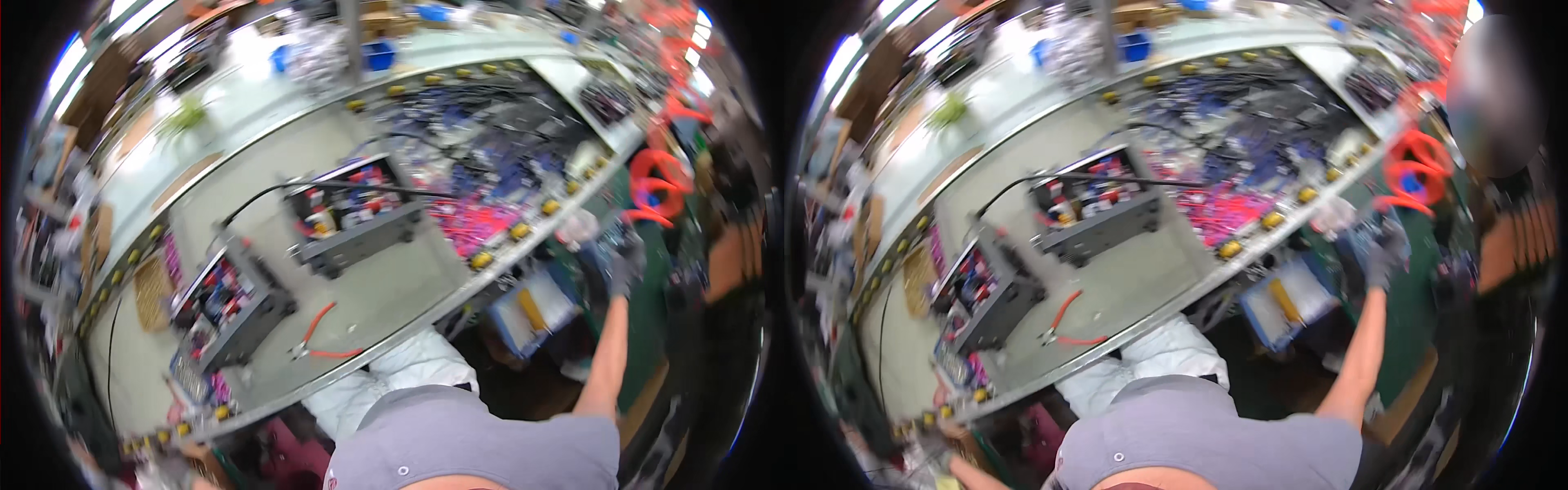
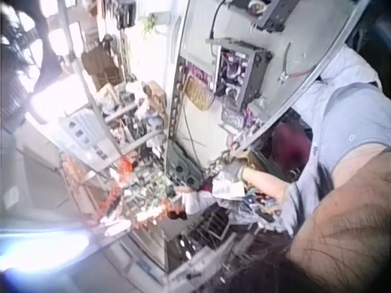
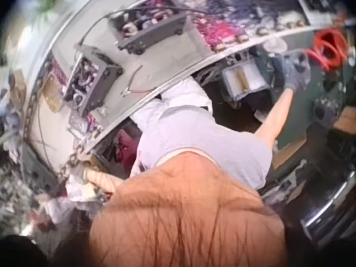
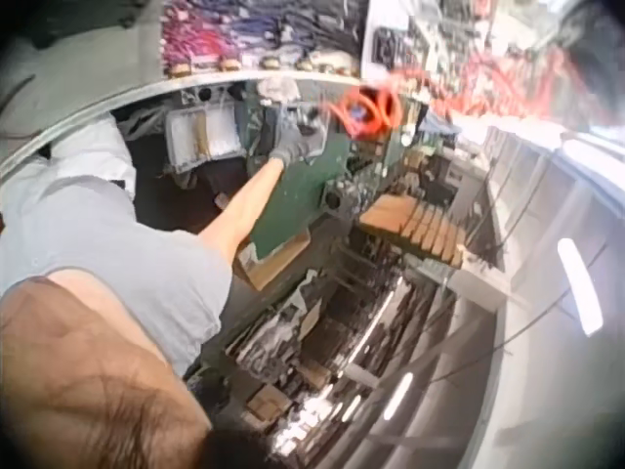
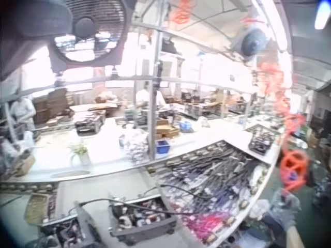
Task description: The person assembles electronic devices on a workbench, using a pneumatic screwdriver to secure screws into the chassis of two open metal boxes containing circuit boards. The person handles the devices and tools with gloved hands, occasionally adjusting the position of the units on the table.
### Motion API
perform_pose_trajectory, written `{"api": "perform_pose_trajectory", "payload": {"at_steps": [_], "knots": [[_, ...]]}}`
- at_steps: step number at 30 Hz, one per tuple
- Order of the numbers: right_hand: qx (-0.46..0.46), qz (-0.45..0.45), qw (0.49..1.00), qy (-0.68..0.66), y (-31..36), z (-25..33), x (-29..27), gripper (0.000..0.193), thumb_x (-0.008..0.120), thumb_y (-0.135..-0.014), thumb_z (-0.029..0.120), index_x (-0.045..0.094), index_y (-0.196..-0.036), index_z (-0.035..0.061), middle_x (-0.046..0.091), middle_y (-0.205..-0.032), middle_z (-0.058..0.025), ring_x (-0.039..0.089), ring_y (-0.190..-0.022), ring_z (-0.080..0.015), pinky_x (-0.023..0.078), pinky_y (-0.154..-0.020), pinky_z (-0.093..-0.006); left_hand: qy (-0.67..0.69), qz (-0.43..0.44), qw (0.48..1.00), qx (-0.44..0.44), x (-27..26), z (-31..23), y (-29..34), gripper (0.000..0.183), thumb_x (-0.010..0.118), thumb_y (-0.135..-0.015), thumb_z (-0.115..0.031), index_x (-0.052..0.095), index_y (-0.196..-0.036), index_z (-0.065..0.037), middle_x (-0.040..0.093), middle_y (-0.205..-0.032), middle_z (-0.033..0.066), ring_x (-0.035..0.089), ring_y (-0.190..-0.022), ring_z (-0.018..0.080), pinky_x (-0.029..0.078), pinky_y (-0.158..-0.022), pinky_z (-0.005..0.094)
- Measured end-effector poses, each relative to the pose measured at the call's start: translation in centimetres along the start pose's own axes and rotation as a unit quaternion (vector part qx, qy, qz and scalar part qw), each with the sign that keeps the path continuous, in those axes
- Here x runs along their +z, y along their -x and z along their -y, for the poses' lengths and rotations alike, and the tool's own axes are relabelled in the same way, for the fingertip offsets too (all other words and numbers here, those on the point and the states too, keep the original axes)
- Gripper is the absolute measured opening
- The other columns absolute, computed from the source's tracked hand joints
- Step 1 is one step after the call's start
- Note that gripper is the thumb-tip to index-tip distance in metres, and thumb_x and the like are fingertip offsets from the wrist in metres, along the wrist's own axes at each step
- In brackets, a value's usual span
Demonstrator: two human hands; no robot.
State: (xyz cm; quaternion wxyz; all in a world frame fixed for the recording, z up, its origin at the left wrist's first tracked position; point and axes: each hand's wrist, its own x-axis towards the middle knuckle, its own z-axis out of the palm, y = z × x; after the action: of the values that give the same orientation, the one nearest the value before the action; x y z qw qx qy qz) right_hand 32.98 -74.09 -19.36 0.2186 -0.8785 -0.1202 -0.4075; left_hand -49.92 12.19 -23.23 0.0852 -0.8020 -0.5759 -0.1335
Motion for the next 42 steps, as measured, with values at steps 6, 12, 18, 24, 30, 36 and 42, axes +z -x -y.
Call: {"api": "perform_pose_trajectory", "payload": {"at_steps": [6,12,18,24,30,36,42], "knots": [[0.152,-0.065,0.935,-0.314,-4.0,19.3,-3.7,0.044,0.065,-0.075,0.005,0.054,-0.117,-0.0007,0.058,-0.088,-0.0055,0.056,-0.078,-0.0154,0.049,-0.068,-0.0281,0.791,0.156,0.550,-0.217,-11.0,-23.2,-6.0,0.023,0.052,-0.099,-0.024,0.059,-0.115,-0.010,0.042,-0.071,-0.0088,0.033,-0.052,-0.0017,0.025,-0.040,0.0143],[0.133,0.100,0.701,-0.694,-3.0,41.2,-0.6,0.051,0.064,-0.068,0.003,0.052,-0.117,-0.0039,0.055,-0.090,-0.0073,0.053,-0.075,-0.0178,0.052,-0.063,-0.0304,0.751,0.282,0.597,-0.019,-16.4,-43.1,1.3,0.034,0.051,-0.097,-0.042,0.060,-0.102,-0.010,0.045,-0.063,-0.0062,0.033,-0.044,0.0004,0.024,-0.039,0.0165],[0.038,0.244,0.323,-0.914,1.2,55.9,2.2,0.056,0.076,-0.075,0.017,0.053,-0.125,0.0080,0.047,-0.091,-0.0023,0.054,-0.075,-0.0144,0.044,-0.067,-0.0310,0.842,0.447,0.268,-0.143,-12.4,-52.4,5.0,0.033,0.046,-0.102,-0.040,0.056,-0.096,-0.009,0.041,-0.064,-0.0039,0.035,-0.046,0.0049,0.028,-0.039,0.0200],[0.045,0.253,0.274,-0.927,2.7,60.0,2.0,0.058,0.081,-0.077,0.023,0.053,-0.124,0.0071,0.057,-0.090,-0.0080,0.060,-0.072,-0.0209,0.053,-0.056,-0.0365,0.860,0.451,0.144,-0.189,-11.5,-52.3,5.7,0.034,0.045,-0.101,-0.041,0.057,-0.094,-0.010,0.037,-0.061,-0.0038,0.032,-0.045,0.0058,0.027,-0.038,0.0181],[-0.049,0.212,0.341,-0.914,2.9,60.8,2.2,0.053,0.078,-0.080,0.029,0.051,-0.122,0.0077,0.052,-0.089,-0.0042,0.057,-0.068,-0.0149,0.050,-0.059,-0.0316,0.873,0.449,0.122,-0.144,-10.9,-52.4,5.4,0.033,0.045,-0.102,-0.041,0.057,-0.093,-0.011,0.035,-0.060,-0.0040,0.032,-0.045,0.0057,0.028,-0.038,0.0183],[-0.112,0.271,0.272,-0.916,2.2,60.3,3.1,0.052,0.078,-0.081,0.032,0.052,-0.119,0.0073,0.054,-0.089,-0.0060,0.057,-0.070,-0.0178,0.051,-0.058,-0.0366,0.883,0.405,0.187,-0.148,-11.6,-52.7,6.0,0.034,0.047,-0.101,-0.041,0.057,-0.095,-0.009,0.036,-0.061,-0.0038,0.034,-0.046,0.0057,0.029,-0.039,0.0199],[0.143,0.215,0.397,-0.881,4.8,62.4,0.4,0.043,0.073,-0.085,0.028,0.054,-0.121,0.0149,0.058,-0.100,-0.0054,0.059,-0.082,-0.0155,0.051,-0.078,-0.0370,0.875,0.213,0.412,-0.140,-11.8,-51.5,6.0,0.030,0.057,-0.098,-0.037,0.060,-0.095,-0.007,0.051,-0.064,-0.0027,0.042,-0.049,0.0039,0.029,-0.040,0.0192]]}}
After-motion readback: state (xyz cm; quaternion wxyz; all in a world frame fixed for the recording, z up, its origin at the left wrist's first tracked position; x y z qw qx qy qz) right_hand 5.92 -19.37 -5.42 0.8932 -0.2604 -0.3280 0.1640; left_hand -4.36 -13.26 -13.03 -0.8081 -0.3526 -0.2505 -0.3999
